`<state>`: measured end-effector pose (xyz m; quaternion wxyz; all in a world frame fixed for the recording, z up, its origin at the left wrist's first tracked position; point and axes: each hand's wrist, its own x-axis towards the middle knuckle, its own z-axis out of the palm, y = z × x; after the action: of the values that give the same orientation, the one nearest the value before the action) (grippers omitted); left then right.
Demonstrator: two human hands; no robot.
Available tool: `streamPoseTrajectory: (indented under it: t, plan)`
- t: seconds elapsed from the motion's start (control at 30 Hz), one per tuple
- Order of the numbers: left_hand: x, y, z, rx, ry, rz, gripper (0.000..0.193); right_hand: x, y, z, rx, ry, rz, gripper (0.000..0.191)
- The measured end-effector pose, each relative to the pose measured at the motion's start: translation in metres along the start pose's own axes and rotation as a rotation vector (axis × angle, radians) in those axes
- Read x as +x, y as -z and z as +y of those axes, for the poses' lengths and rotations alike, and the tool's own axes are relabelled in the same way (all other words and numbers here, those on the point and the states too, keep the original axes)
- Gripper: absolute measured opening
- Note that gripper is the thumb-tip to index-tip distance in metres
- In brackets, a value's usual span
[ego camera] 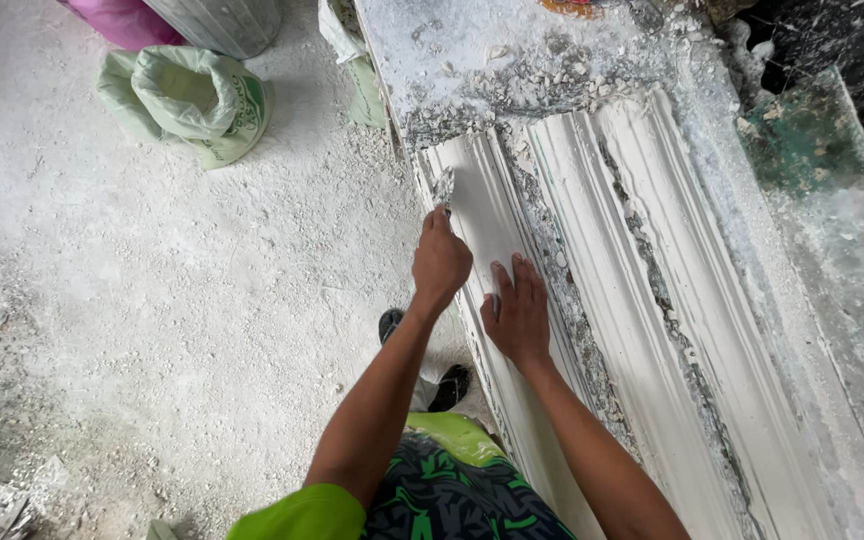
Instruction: The person uses a small putty knife to scrape dried plaster residue from the grooved surfaces of decorative molding pieces laid on a work table. They work along the fluted profiles piece by piece, brushing debris off with their hand and repositioning the moldings to reach different sections.
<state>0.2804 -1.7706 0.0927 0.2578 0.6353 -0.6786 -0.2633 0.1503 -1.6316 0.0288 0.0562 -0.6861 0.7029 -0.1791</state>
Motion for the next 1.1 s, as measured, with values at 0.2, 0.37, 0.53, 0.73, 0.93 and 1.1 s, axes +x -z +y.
streamPoseTrajectory:
  t: [0.2,0.37,0.53,0.73,0.93,1.1]
  plan:
    - [0.069,0.036,0.006,-0.184,0.170,-0.133,0.047,-0.001,0.000,0.000,-0.009,0.019,0.022,0.055]
    - [0.032,0.045,-0.038,-0.400,-0.041,0.027,0.045,0.000,0.002,-0.001,0.002,-0.026,-0.016,0.054]
    - [-0.049,0.034,-0.097,-0.313,0.334,-0.070,0.034,0.000,0.004,-0.002,0.025,-0.020,0.038,0.057]
    - [-0.031,-0.001,-0.112,-0.690,0.619,-0.623,0.029,0.004,0.000,-0.001,-0.026,-0.045,-0.007,0.056]
    - [0.014,0.055,-0.143,-0.378,0.292,-0.908,0.031,0.010,0.000,-0.005,0.011,-0.102,0.022,0.051]
    - [0.099,0.136,-0.155,-0.166,-0.190,-0.956,0.031,0.009,0.009,-0.027,-0.098,-0.236,-0.040,0.051]
